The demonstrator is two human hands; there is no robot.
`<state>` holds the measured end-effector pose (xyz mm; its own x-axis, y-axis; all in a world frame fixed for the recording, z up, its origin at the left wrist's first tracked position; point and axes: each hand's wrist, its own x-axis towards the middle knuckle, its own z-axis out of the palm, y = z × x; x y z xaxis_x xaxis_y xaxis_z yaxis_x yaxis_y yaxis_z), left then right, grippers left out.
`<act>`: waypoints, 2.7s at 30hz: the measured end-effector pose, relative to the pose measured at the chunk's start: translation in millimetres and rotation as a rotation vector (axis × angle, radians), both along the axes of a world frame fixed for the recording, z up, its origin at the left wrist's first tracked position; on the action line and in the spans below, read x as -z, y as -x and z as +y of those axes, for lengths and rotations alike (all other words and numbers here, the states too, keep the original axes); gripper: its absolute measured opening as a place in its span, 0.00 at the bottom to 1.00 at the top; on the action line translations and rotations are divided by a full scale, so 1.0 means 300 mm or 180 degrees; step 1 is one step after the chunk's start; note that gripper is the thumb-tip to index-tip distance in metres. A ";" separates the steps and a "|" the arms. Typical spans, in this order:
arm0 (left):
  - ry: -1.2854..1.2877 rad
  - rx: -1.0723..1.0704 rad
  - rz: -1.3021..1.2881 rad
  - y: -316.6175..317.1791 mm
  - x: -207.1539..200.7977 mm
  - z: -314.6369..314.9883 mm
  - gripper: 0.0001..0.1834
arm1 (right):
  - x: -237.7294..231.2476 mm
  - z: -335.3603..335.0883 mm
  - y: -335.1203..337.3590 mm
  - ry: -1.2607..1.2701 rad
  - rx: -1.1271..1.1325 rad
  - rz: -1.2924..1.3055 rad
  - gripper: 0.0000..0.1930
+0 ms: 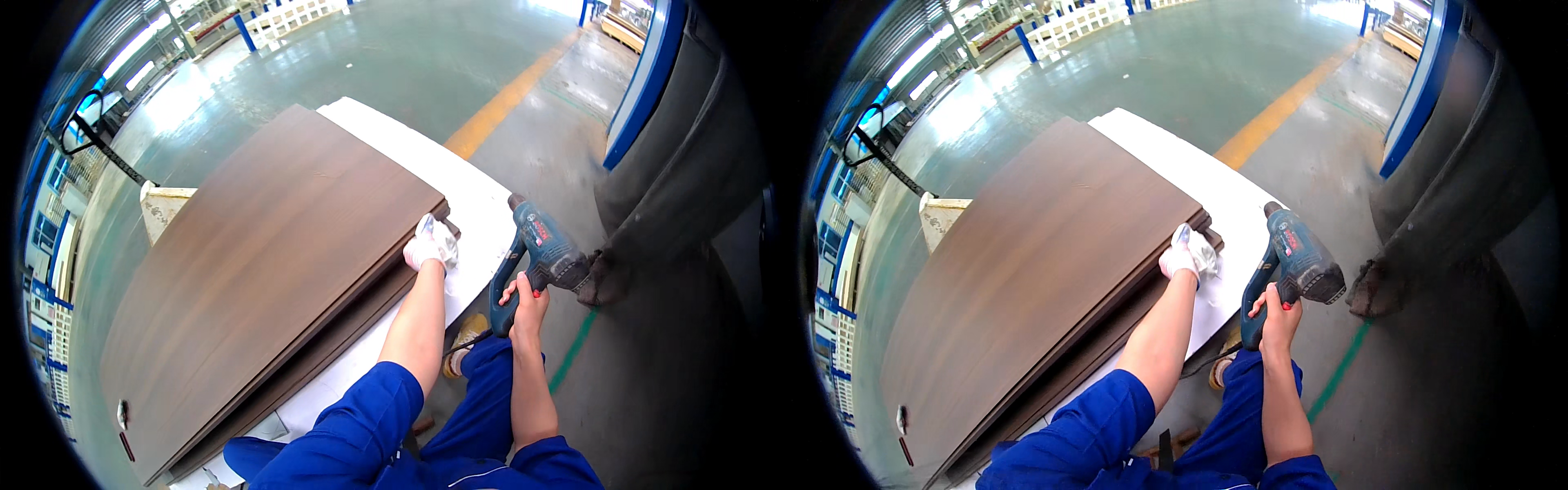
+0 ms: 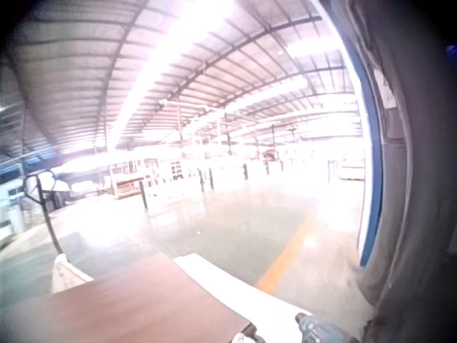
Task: The person uses a heat gun to apply heat along the edges of stacked wooden panels, then wipes the edges with a cloth. Later, the person uses a metal file to smooth the edges of the panels.
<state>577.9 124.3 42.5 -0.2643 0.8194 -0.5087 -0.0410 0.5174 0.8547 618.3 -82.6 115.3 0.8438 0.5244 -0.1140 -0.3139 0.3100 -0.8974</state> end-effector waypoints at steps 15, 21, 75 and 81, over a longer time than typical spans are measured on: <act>-0.0652 -0.0474 -0.0070 1.052 0.277 -0.224 0.13 | 0.109 -0.047 -0.064 -0.0719 0.0070 0.0119 0.14; -0.1044 -0.1660 -0.0016 1.769 0.318 -0.422 0.07 | 0.226 -0.178 -0.273 -0.1910 -0.0149 0.0609 0.32; -0.3137 0.2088 0.4339 1.796 -0.109 -0.291 0.15 | 0.442 0.361 -0.366 0.2468 -0.1620 -0.1723 0.13; -0.3604 0.3034 0.3830 1.382 -0.106 -0.026 0.29 | 0.419 0.582 -0.233 0.3135 -0.1715 -0.3078 0.16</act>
